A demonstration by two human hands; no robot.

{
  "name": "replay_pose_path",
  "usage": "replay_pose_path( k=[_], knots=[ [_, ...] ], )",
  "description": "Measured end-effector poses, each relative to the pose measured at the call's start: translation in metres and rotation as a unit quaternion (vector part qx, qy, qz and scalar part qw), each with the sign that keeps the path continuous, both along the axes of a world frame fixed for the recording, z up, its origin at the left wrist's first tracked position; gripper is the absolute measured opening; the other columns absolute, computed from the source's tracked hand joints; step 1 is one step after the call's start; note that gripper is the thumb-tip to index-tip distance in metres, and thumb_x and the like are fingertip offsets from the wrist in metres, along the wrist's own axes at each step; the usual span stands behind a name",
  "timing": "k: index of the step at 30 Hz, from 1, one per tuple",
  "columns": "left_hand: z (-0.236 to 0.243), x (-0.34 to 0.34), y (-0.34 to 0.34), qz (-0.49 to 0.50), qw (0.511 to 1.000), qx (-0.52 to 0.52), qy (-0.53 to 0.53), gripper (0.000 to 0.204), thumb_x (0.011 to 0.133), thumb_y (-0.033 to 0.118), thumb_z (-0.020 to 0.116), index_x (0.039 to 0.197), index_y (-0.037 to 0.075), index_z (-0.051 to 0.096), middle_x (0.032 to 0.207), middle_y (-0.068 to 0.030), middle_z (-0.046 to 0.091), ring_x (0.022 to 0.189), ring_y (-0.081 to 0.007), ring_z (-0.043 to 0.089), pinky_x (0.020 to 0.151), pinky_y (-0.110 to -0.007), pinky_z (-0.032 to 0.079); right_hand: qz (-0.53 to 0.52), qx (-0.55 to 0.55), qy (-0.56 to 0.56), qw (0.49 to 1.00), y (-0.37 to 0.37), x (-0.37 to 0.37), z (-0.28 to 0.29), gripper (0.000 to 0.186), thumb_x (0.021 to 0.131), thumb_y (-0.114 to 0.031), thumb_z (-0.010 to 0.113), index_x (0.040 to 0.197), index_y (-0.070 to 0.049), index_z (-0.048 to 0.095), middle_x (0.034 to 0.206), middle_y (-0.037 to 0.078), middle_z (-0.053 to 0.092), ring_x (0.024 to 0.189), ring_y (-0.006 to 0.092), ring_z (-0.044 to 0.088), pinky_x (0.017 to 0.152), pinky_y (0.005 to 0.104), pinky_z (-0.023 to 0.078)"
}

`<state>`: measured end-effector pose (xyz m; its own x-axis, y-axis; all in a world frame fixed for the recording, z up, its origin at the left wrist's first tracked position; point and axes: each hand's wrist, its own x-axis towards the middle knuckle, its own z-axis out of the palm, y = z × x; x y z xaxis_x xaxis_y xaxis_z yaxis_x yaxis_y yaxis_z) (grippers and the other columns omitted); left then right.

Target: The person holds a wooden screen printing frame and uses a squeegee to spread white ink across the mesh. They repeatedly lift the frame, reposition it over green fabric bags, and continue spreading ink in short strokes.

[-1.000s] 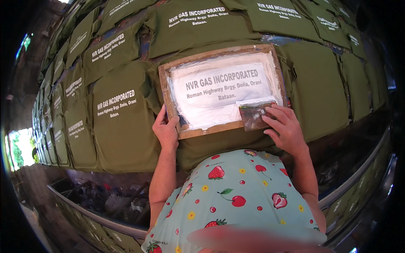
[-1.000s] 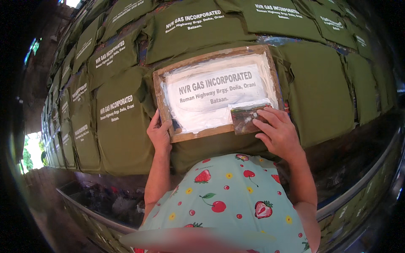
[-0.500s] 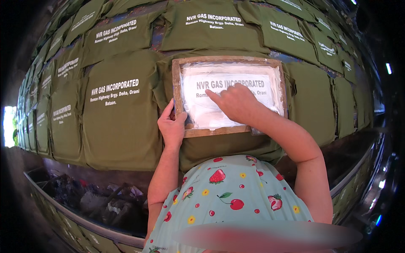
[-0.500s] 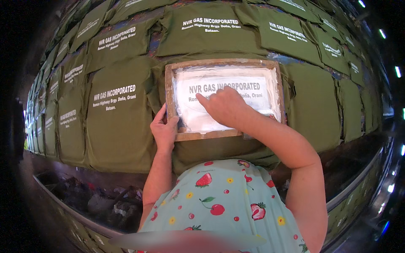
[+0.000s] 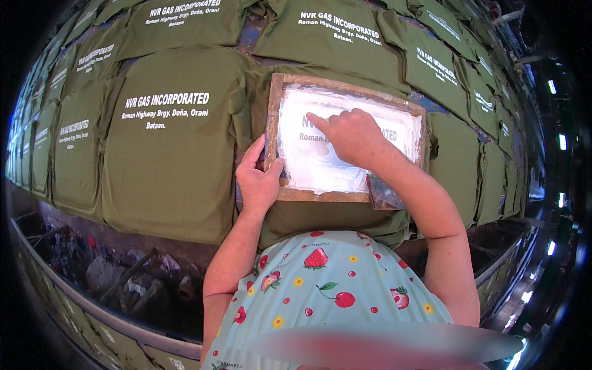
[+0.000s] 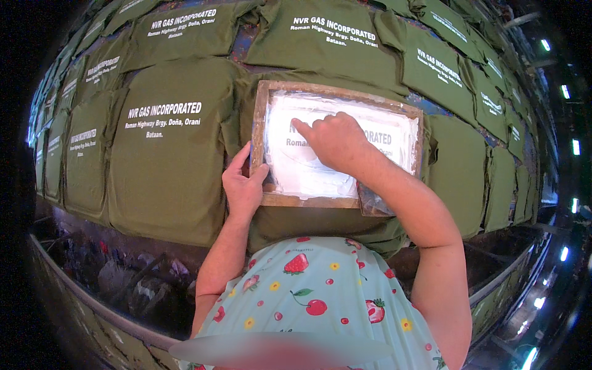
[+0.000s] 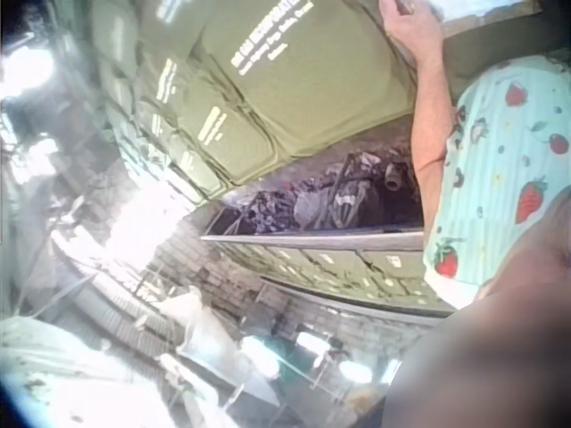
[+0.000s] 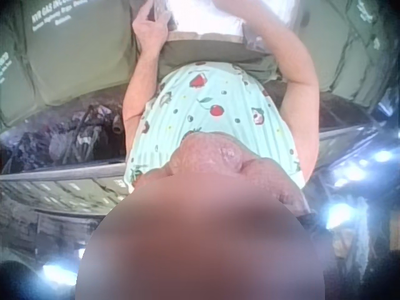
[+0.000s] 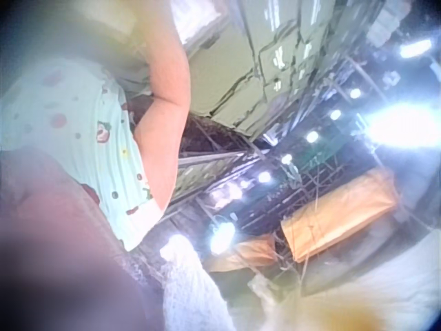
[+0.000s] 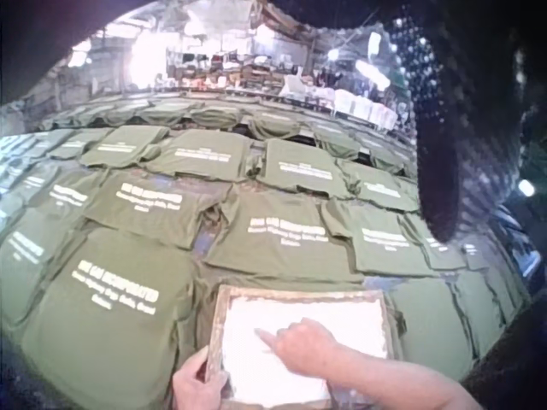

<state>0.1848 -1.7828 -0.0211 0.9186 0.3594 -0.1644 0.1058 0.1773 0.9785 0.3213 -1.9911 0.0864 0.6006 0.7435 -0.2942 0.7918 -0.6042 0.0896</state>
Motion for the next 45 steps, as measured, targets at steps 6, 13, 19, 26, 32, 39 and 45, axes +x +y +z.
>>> replay_pose_path(
  k=[6, 13, 19, 26, 32, 39, 45],
  knots=[
    [0.004, 0.003, 0.0, 0.0, 1.0, 0.017, 0.017, 0.062, 0.09, -0.01, 0.075, 0.15, -0.01, 0.061, 0.135, -0.0151, 0.074, 0.111, -0.0148, 0.073, 0.097, -0.03, 0.06, -0.008, -0.025, 0.031, 0.999, 0.012, -0.001, -0.008, 0.054, 0.099, -0.011, 0.063, 0.153, -0.016, 0.064, 0.093, 0.01, 0.08, 0.087, 0.03, 0.08, 0.077, 0.0464, 0.062],
    [0.011, 0.005, -0.001, 0.007, 1.0, 0.008, 0.018, 0.064, 0.092, -0.009, 0.076, 0.153, -0.01, 0.059, 0.124, -0.0123, 0.077, 0.104, -0.0127, 0.073, 0.094, -0.028, 0.06, -0.053, 0.22, 0.053, 0.973, -0.052, -0.009, 0.026, 0.05, 0.099, -0.017, 0.071, 0.149, -0.016, 0.067, 0.101, 0.012, 0.079, 0.098, 0.0354, 0.076, 0.089, 0.0478, 0.059],
    [0.016, 0.003, -0.005, 0.018, 0.998, 0.067, 0.002, 0.061, 0.095, -0.01, 0.074, 0.154, -0.009, 0.059, 0.123, -0.012, 0.077, 0.102, -0.0127, 0.074, 0.089, -0.026, 0.06, -0.135, 0.299, 0.206, 0.922, -0.162, -0.09, 0.062, 0.051, 0.094, -0.016, 0.077, 0.144, -0.012, 0.071, 0.119, 0.012, 0.074, 0.114, 0.0372, 0.069, 0.103, 0.0476, 0.056],
    [0.024, 0.004, -0.007, 0.003, 0.996, 0.09, 0.014, 0.061, 0.098, -0.01, 0.069, 0.156, -0.016, 0.052, 0.136, -0.0198, 0.073, 0.114, -0.0179, 0.073, 0.101, -0.03, 0.057, -0.167, 0.301, -0.006, 0.939, -0.194, -0.138, 0.015, 0.04, 0.084, -0.002, 0.073, 0.123, -0.01, 0.076, 0.124, 0.008, 0.074, 0.116, 0.031, 0.07, 0.1, 0.0457, 0.056],
    [0.024, 0.004, -0.007, 0.007, 0.997, 0.072, 0.011, 0.061, 0.097, -0.009, 0.071, 0.156, -0.014, 0.054, 0.138, -0.0189, 0.073, 0.114, -0.0181, 0.073, 0.101, -0.03, 0.057, -0.197, 0.324, 0.043, 0.924, -0.183, -0.118, 0.023, 0.032, 0.088, 0.0, 0.073, 0.119, -0.009, 0.076, 0.11, 0.009, 0.077, 0.104, 0.0343, 0.072, 0.091, 0.0467, 0.058],
    [0.0, 0.002, 0.003, 0.006, 0.992, 0.124, -0.011, 0.056, 0.095, -0.005, 0.076, 0.149, -0.011, 0.063, 0.142, -0.0165, 0.071, 0.115, -0.0176, 0.072, 0.099, -0.03, 0.058, -0.143, 0.28, 0.174, 0.933, -0.113, -0.054, 0.034, 0.023, 0.093, -0.005, 0.073, 0.116, -0.008, 0.078, 0.107, 0.013, 0.076, 0.104, 0.0382, 0.073, 0.09, 0.0506, 0.058],
    [-0.006, 0.002, 0.007, 0.014, 0.976, 0.194, -0.094, 0.041, 0.101, -0.001, 0.071, 0.141, -0.007, 0.07, 0.146, -0.0205, 0.071, 0.135, -0.0296, 0.066, 0.119, -0.04, 0.048, -0.116, 0.297, 0.065, 0.946, -0.036, 0.004, 0.015, 0.038, 0.088, 0.003, 0.067, 0.121, -0.01, 0.08, 0.114, 0.015, 0.077, 0.112, 0.0375, 0.073, 0.096, 0.0499, 0.06]
  ],
)
